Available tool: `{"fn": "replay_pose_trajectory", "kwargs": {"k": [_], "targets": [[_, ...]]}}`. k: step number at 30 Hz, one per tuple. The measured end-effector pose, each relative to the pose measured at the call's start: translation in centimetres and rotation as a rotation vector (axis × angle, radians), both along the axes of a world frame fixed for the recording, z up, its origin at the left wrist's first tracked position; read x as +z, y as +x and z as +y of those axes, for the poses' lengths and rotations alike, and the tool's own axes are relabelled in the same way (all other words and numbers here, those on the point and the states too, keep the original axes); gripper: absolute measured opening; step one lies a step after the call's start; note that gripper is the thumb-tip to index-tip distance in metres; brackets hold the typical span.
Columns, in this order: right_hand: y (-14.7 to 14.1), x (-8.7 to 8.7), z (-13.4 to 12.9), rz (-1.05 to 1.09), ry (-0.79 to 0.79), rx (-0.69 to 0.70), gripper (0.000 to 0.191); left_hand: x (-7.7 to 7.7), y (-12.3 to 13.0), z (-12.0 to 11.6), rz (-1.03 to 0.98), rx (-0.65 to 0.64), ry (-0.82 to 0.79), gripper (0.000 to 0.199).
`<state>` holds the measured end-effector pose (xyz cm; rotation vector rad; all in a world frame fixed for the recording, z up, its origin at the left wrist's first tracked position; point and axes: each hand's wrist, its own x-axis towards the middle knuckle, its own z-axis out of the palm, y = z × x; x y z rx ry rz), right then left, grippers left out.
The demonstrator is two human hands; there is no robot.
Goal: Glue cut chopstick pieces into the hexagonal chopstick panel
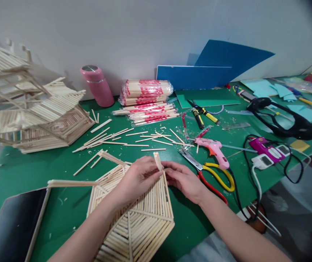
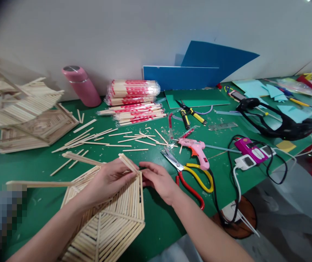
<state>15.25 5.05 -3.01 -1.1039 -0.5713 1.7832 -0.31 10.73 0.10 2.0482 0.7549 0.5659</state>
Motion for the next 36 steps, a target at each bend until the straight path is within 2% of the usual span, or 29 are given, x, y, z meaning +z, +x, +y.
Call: {"fn": "replay_pose_trajectory", "kwargs": {"k": [10,22,36], "targets": [[-0.21,0.22,0.38,-0.021,-0.047,-0.035,0.029,0.29,0.32,-0.12,0.023,0.000,0.025,0.018],[-0.17,-0.02,0.29,-0.016,-0.042,-0.041,0.028,0.11,0.29,-0.13,-0.001,-0.006,0.022,0.018],[-0.13,-0.14,0.31,-0.016,-0.033,-0.034,0.031,0.37,0.34,-0.18,0.059,-0.025,0.048,0.019]]}}
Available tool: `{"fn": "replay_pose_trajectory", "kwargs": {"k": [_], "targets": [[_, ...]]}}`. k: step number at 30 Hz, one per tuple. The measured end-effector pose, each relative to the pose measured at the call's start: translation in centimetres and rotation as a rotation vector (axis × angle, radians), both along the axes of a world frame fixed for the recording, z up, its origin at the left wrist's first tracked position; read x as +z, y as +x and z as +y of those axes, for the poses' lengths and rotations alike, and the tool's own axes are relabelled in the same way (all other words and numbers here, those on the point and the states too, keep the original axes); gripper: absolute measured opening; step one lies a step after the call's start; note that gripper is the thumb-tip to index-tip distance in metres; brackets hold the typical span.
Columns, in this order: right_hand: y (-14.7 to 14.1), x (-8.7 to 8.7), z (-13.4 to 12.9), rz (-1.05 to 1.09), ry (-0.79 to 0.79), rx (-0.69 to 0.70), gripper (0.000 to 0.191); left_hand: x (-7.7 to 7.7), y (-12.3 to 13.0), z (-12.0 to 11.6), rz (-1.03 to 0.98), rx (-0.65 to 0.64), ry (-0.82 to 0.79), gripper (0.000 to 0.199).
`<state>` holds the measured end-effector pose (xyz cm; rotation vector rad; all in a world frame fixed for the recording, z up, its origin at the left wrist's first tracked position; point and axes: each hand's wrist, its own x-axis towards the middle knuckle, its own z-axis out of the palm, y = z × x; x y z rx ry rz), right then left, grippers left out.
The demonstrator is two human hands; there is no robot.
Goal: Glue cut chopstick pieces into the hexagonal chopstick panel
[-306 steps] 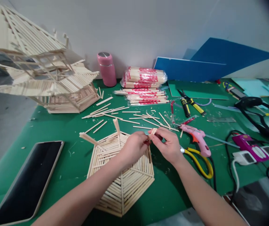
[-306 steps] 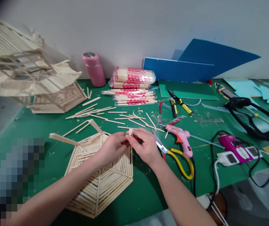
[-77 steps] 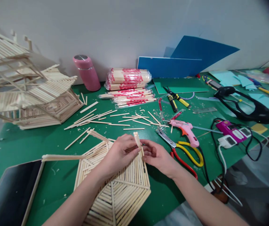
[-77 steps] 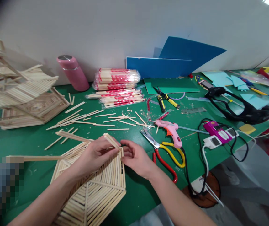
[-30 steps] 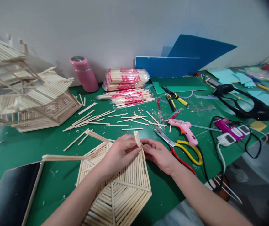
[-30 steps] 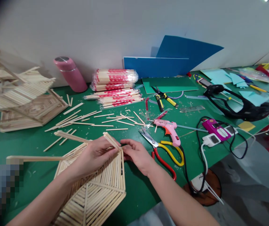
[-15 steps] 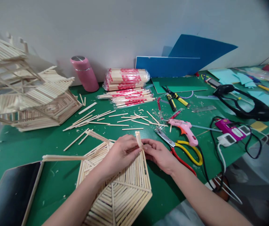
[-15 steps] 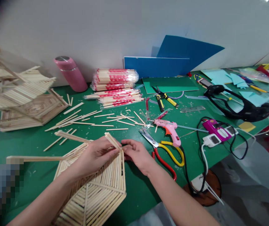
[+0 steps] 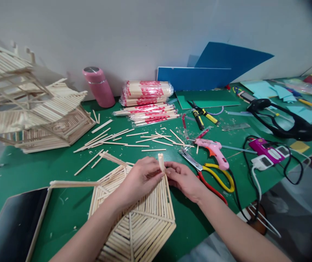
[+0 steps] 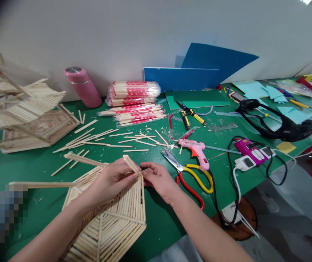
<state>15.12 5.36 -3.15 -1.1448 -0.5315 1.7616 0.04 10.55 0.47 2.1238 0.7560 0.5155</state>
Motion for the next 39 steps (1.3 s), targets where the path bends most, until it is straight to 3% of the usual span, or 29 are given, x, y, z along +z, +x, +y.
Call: {"fn": "replay_pose_trajectory", "kwargs": {"k": [39], "targets": [[-0.10,-0.04,-0.11,0.010,0.006,-0.001,0.029,-0.29,0.01,0.06,0.038,-0.039,0.090,0.021]]}}
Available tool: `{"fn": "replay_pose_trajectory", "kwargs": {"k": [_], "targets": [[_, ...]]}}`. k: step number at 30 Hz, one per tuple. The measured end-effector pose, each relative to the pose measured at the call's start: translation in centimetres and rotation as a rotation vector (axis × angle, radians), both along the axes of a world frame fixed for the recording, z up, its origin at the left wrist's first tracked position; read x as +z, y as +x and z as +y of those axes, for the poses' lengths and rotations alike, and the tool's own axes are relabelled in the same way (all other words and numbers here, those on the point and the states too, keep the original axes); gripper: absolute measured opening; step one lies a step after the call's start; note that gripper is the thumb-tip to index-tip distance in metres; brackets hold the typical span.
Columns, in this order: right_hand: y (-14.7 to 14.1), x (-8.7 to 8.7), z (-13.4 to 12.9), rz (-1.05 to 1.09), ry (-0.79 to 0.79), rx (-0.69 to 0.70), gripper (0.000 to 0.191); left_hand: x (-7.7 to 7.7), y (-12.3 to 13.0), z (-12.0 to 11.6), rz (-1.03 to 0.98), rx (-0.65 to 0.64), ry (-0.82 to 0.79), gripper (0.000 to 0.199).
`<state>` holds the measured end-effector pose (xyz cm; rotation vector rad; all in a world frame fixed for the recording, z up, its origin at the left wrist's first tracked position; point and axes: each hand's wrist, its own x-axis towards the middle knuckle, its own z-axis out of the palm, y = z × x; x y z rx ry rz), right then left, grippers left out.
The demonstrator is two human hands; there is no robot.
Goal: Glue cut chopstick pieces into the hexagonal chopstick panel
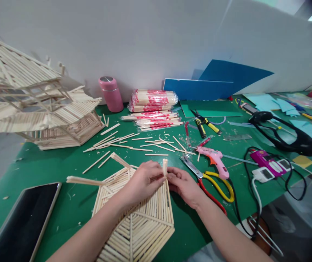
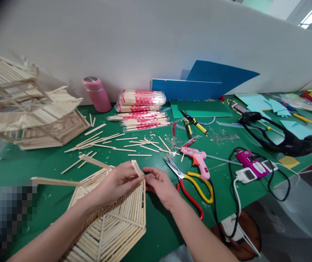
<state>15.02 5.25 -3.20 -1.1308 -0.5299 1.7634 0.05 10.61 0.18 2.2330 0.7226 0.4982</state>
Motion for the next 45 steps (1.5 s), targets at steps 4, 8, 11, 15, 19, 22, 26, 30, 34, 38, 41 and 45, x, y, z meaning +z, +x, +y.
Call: {"fn": "replay_pose_trajectory", "kwargs": {"k": [4,8,11,15,19,22,26,30,34,38,41,45], "targets": [[-0.04,0.05,-0.03,0.002,-0.003,0.005,0.028,-0.03,0.01,-0.03,0.009,0.005,0.009,0.020],[-0.10,0.00,-0.03,0.004,-0.009,0.011,0.026,0.02,0.02,-0.05,0.031,0.006,0.029,0.021],[-0.11,-0.13,-0.01,0.003,-0.013,0.013,0.025,0.09,0.03,-0.06,0.034,0.013,0.031,0.022],[-0.07,-0.32,-0.05,0.005,-0.017,0.011,0.024,0.00,0.04,-0.06,0.030,0.018,0.033,0.022],[-0.04,-0.41,-0.10,0.004,-0.021,0.006,0.024,-0.20,0.00,0.03,0.017,0.017,0.051,0.023],[-0.03,-0.38,-0.08,0.005,-0.022,0.004,0.023,-0.26,-0.02,0.04,0.013,0.017,0.054,0.024],[-0.05,-0.17,-0.04,0.013,-0.014,0.007,0.023,-0.32,0.00,-0.01,0.004,0.018,0.047,0.024],[-0.04,0.09,-0.07,0.018,0.006,0.023,0.030,-0.35,0.03,-0.06,0.018,0.012,0.036,0.024],[0.09,0.00,-0.18,0.010,0.026,0.044,0.037,-0.08,0.04,-0.11,0.049,0.017,0.033,0.026],[0.17,-0.15,-0.27,0.003,0.053,0.054,0.044,0.05,0.01,-0.13,0.056,0.018,0.031,0.025],[0.13,-0.01,-0.23,0.000,0.067,0.062,0.046,-0.09,-0.02,-0.10,0.042,0.020,0.033,0.024],[0.04,0.23,-0.16,0.000,0.077,0.067,0.045,-0.23,-0.02,-0.09,0.006,0.028,0.003,0.022]]}}
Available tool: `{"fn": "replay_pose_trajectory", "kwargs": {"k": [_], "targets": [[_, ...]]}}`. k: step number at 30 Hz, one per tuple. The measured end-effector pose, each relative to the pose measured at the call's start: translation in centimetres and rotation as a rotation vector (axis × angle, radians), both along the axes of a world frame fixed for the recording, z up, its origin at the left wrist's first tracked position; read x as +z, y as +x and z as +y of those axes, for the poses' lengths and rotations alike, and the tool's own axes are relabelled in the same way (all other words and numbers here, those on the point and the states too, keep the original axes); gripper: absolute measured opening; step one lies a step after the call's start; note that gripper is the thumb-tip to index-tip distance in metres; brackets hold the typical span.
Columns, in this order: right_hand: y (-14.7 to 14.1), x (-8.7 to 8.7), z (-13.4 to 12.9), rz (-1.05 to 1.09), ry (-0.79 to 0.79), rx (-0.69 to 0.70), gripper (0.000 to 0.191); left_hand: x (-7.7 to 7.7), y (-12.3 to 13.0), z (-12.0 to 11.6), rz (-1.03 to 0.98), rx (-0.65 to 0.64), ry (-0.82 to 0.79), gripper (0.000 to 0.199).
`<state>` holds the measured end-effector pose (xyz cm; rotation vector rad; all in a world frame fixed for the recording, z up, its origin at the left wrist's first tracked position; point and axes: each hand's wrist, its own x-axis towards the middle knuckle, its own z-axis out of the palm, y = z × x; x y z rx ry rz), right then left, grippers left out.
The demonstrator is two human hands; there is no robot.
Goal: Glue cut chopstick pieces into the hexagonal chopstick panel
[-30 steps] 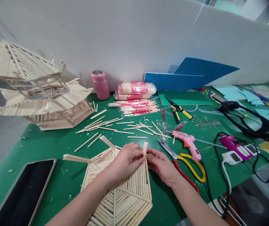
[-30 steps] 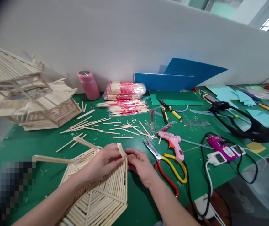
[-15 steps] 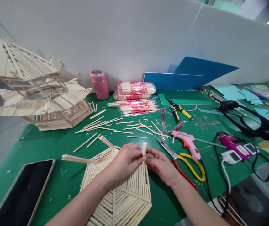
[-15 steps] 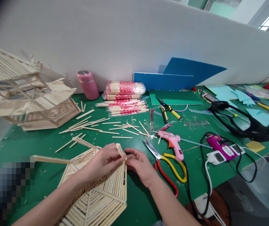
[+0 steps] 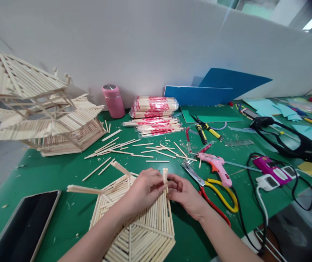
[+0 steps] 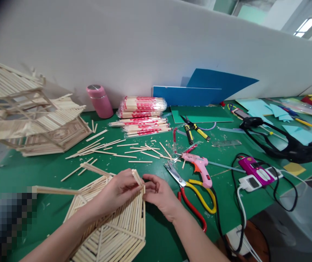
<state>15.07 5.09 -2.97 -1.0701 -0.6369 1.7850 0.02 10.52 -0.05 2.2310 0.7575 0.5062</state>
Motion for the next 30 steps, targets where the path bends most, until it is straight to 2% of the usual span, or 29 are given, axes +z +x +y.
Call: {"fn": "replay_pose_trajectory", "kwargs": {"k": [11,17,30], "targets": [[0.0,-0.4,0.0,0.018,-0.012,-0.023,0.039,0.2,0.0,-0.1,-0.003,0.012,-0.012,0.021],[0.0,-0.3,-0.1,0.023,-0.026,-0.060,0.025,0.7,0.2,-0.5,-0.001,0.027,-0.002,0.023],[0.0,-1.0,-0.4,0.008,0.018,-0.088,0.032,0.6,0.4,-1.2,0.012,0.046,0.003,0.020]]}}
